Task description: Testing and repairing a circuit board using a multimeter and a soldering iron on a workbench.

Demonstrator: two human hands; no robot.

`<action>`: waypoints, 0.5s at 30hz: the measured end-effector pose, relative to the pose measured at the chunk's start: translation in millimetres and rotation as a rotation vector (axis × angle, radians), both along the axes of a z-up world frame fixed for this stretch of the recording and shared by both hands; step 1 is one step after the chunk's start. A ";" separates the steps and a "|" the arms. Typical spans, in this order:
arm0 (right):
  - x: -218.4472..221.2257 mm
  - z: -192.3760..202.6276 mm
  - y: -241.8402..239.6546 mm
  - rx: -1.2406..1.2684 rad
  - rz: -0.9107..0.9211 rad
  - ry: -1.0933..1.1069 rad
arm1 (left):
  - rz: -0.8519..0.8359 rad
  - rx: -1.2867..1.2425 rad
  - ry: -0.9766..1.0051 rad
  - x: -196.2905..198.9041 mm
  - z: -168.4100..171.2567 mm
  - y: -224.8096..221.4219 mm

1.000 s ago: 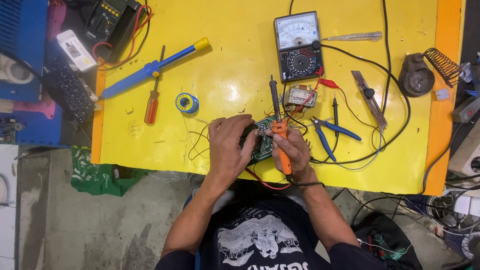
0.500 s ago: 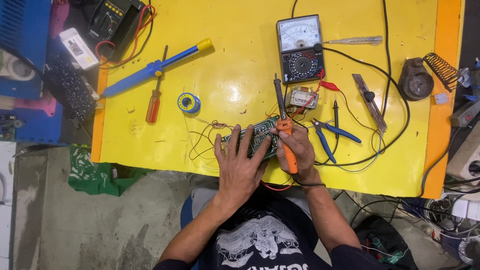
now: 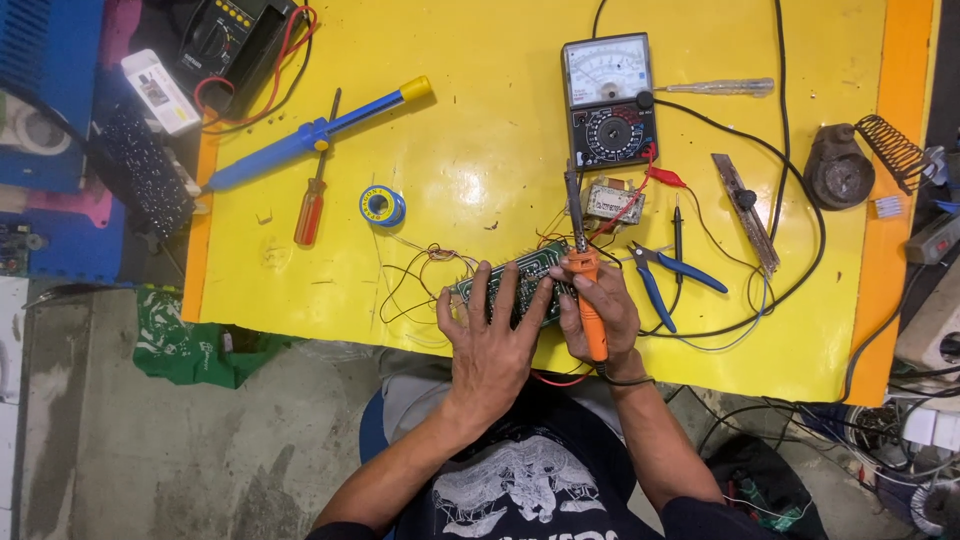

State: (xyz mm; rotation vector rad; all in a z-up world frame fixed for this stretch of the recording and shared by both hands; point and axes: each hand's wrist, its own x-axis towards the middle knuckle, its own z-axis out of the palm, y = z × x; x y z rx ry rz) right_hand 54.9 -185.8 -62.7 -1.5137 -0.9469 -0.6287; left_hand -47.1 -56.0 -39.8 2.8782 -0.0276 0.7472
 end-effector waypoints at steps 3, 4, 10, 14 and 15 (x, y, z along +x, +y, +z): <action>-4.2 -2.1 -8.3 0.020 0.063 0.098 | -0.004 0.061 -0.041 -2.1 1.1 0.5; -3.8 -2.7 -10.8 0.018 0.062 0.099 | -0.005 0.058 -0.040 -2.5 0.8 1.2; 6.6 3.4 -17.3 -0.034 0.016 0.058 | -0.126 0.053 -0.077 5.9 7.2 13.8; 7.0 10.7 -12.4 -0.145 -0.139 0.125 | -0.244 0.135 -0.163 23.8 28.9 38.8; 7.4 15.6 -8.4 -0.146 -0.151 0.133 | -0.277 0.172 -0.178 28.5 35.0 45.1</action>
